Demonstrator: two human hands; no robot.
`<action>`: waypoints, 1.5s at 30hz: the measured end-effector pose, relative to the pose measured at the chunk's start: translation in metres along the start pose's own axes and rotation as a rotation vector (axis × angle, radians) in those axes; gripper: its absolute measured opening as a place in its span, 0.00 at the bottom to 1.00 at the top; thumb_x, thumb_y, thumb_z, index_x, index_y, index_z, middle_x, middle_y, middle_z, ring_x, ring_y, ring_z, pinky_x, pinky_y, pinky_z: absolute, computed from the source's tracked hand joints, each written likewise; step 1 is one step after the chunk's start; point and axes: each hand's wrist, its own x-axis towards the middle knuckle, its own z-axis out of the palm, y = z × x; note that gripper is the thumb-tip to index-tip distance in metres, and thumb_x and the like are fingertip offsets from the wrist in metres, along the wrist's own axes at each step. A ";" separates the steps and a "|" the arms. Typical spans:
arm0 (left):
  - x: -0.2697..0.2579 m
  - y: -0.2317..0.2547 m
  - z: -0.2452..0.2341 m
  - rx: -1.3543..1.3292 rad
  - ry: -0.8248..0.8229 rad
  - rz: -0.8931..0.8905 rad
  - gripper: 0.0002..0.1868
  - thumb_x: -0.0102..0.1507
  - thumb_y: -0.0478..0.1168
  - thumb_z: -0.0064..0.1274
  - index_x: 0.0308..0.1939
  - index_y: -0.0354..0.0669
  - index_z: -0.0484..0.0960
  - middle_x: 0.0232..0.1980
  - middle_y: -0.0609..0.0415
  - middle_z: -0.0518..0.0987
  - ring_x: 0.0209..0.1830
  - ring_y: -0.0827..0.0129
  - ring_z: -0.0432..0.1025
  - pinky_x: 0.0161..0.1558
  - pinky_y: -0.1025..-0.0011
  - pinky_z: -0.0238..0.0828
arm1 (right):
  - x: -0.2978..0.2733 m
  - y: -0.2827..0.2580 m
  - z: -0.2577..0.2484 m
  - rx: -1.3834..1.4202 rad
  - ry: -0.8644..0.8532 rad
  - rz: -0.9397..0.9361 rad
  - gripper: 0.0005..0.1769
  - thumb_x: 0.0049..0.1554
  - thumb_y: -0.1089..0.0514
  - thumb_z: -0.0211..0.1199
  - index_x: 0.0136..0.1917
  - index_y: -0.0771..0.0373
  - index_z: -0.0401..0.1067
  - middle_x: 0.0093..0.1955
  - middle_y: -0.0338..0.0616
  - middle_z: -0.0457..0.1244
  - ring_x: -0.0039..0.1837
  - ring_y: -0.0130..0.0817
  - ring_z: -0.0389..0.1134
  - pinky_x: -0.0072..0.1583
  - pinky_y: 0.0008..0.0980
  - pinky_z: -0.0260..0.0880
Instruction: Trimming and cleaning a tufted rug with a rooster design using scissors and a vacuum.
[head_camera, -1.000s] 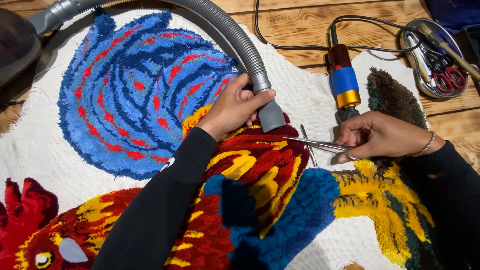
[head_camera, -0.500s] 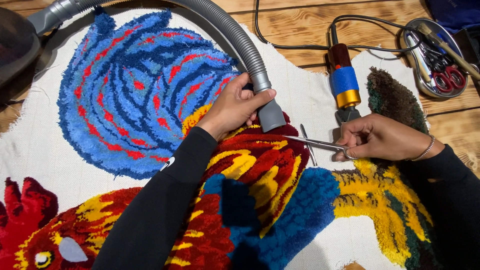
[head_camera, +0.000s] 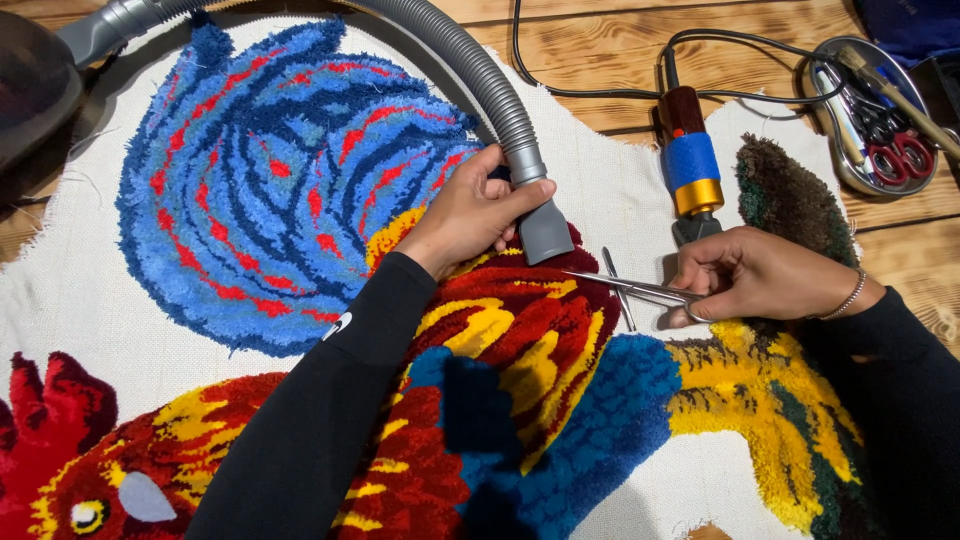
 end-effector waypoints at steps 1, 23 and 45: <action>0.000 0.001 0.000 -0.001 0.000 0.000 0.21 0.64 0.49 0.59 0.54 0.41 0.73 0.26 0.63 0.76 0.19 0.84 0.66 0.20 0.82 0.64 | 0.000 -0.001 0.000 0.000 -0.001 0.000 0.08 0.46 0.61 0.75 0.39 0.66 0.80 0.30 0.37 0.69 0.35 0.20 0.65 0.38 0.28 0.68; -0.003 0.000 0.002 -0.005 0.013 0.011 0.20 0.64 0.48 0.59 0.54 0.41 0.73 0.27 0.59 0.78 0.18 0.83 0.65 0.19 0.82 0.62 | -0.003 0.002 0.000 -0.078 0.013 0.003 0.09 0.48 0.58 0.75 0.41 0.62 0.80 0.26 0.35 0.66 0.31 0.21 0.62 0.36 0.28 0.65; -0.024 0.020 0.003 0.414 0.014 0.414 0.20 0.68 0.45 0.55 0.59 0.41 0.69 0.37 0.59 0.71 0.25 0.81 0.57 0.26 0.77 0.55 | -0.041 0.041 -0.002 0.147 0.052 -0.038 0.12 0.43 0.67 0.78 0.37 0.66 0.74 0.29 0.35 0.59 0.34 0.23 0.61 0.39 0.29 0.66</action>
